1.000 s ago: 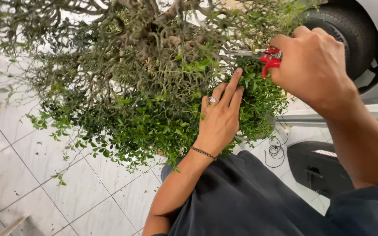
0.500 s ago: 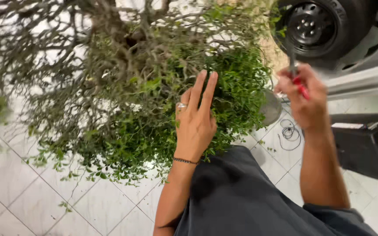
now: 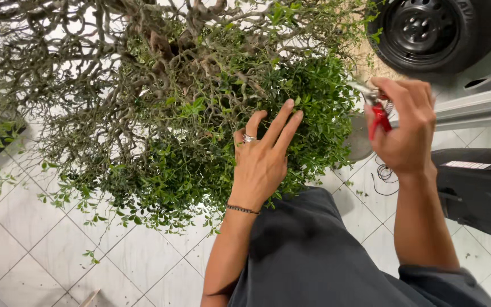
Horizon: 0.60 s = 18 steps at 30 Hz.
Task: The person uses red-handled pruning shears to trim the leaves and small branches of a potted bonsai tree. They hold the foliage with one hand while cutting with the other, working around the plant's canopy.
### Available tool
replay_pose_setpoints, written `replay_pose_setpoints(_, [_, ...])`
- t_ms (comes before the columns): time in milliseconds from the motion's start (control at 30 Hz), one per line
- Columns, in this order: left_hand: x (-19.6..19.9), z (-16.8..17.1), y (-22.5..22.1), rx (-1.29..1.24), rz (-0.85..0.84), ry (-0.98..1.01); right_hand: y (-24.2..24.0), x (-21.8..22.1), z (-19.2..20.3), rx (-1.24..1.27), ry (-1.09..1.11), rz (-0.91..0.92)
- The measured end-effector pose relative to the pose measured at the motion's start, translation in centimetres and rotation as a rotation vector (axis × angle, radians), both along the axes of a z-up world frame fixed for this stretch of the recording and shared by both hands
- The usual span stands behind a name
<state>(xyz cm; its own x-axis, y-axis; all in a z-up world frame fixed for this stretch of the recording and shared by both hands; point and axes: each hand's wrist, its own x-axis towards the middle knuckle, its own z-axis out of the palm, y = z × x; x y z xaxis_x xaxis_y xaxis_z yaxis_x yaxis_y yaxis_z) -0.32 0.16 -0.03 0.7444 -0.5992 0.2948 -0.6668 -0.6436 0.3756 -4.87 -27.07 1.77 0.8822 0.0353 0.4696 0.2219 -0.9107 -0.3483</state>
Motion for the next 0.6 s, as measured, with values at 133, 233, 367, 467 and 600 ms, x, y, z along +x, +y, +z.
replay_pose_setpoints(133, [-0.4,-1.3,0.1,0.06,0.048,-0.043,-0.7,1.9,-3.5,-0.346,-0.023,0.014])
replay_pose_setpoints(233, [-0.5,-1.3,-0.1,-0.007,0.067,-0.021,1.2,3.3,-3.7,-0.416,-0.046,0.03])
replay_pose_setpoints(367, [-0.7,-1.6,-0.4,-0.013,0.095,-0.04,3.6,4.4,-1.6,-0.51,-0.023,0.046])
replay_pose_setpoints(467, [-0.7,-1.5,-0.9,0.022,0.115,-0.067,3.7,4.6,-2.1,-0.519,-0.041,0.05])
replay_pose_setpoints(600, [-0.8,-1.1,-1.7,0.037,0.17,-0.116,3.8,4.8,-2.9,-0.507,-0.134,0.092])
